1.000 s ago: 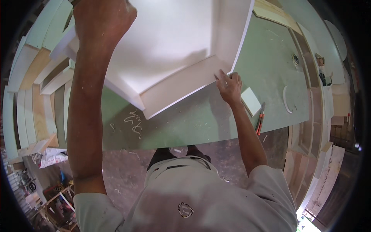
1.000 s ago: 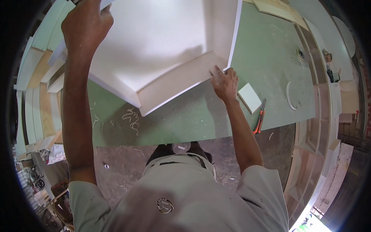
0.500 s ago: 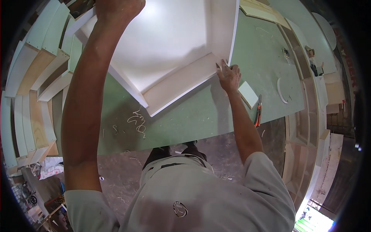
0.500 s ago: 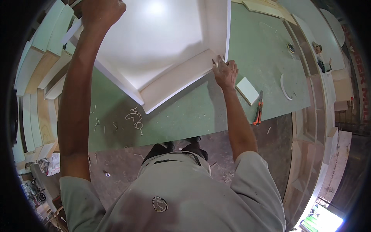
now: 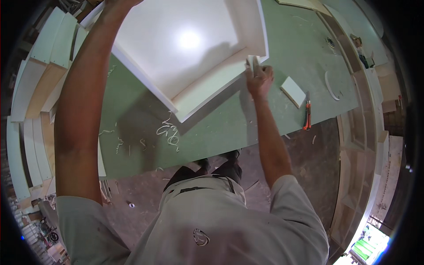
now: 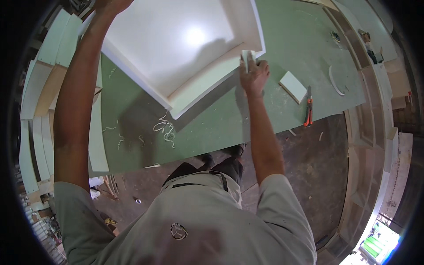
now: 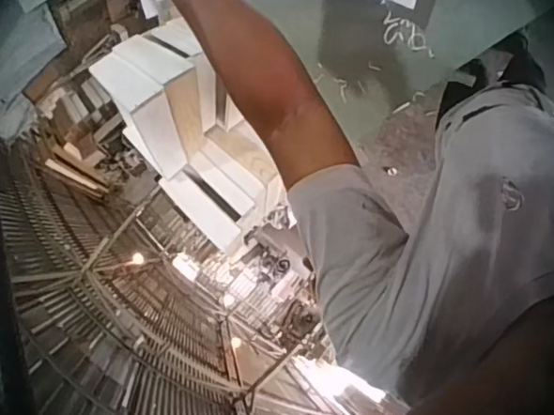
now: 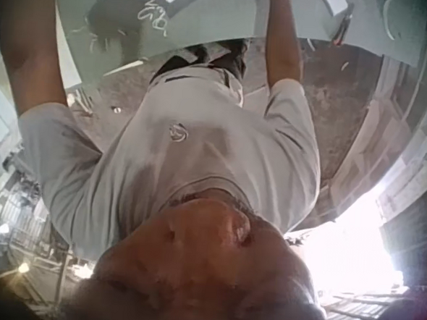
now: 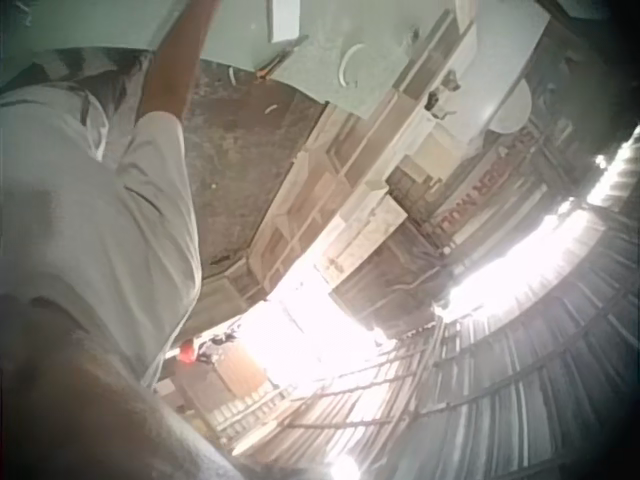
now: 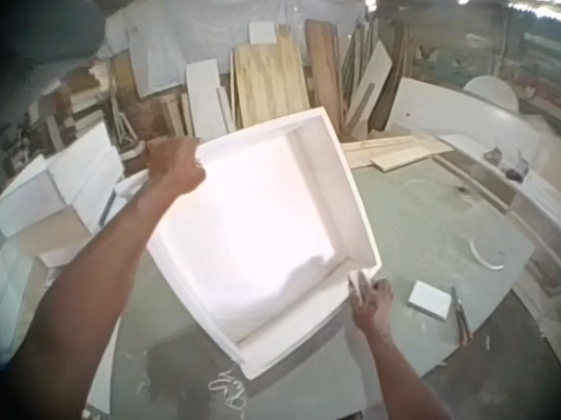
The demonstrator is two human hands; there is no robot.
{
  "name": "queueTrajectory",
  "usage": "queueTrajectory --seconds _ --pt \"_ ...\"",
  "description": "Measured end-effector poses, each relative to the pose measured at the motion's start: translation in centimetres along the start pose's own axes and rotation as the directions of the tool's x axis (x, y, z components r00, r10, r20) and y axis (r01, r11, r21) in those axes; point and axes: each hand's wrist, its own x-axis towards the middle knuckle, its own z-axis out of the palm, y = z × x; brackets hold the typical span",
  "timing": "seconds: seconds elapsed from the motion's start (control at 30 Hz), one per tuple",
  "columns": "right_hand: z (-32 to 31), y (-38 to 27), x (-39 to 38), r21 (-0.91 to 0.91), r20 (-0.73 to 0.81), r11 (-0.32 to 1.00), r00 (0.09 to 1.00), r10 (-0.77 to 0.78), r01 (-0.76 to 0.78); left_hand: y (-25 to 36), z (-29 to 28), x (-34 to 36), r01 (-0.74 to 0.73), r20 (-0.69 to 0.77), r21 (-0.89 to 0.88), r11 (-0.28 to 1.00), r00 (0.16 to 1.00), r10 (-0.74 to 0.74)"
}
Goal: Sanding and using a utility knife to trim the edges of white-painted wooden drawers.
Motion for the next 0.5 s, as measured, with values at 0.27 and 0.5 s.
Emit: queueTrajectory --seconds 0.27,0.5 --pt "-4.9 -21.5 -10.8 0.43 0.413 0.902 0.896 -0.162 -0.035 -3.0 0.2 0.7 -0.028 -0.063 0.01 1.0 0.998 0.028" --pt "-0.8 -12.7 -7.1 0.136 0.107 0.991 0.994 -0.027 0.013 -1.1 0.5 0.0 -0.034 -0.085 -0.016 0.999 0.996 0.033"
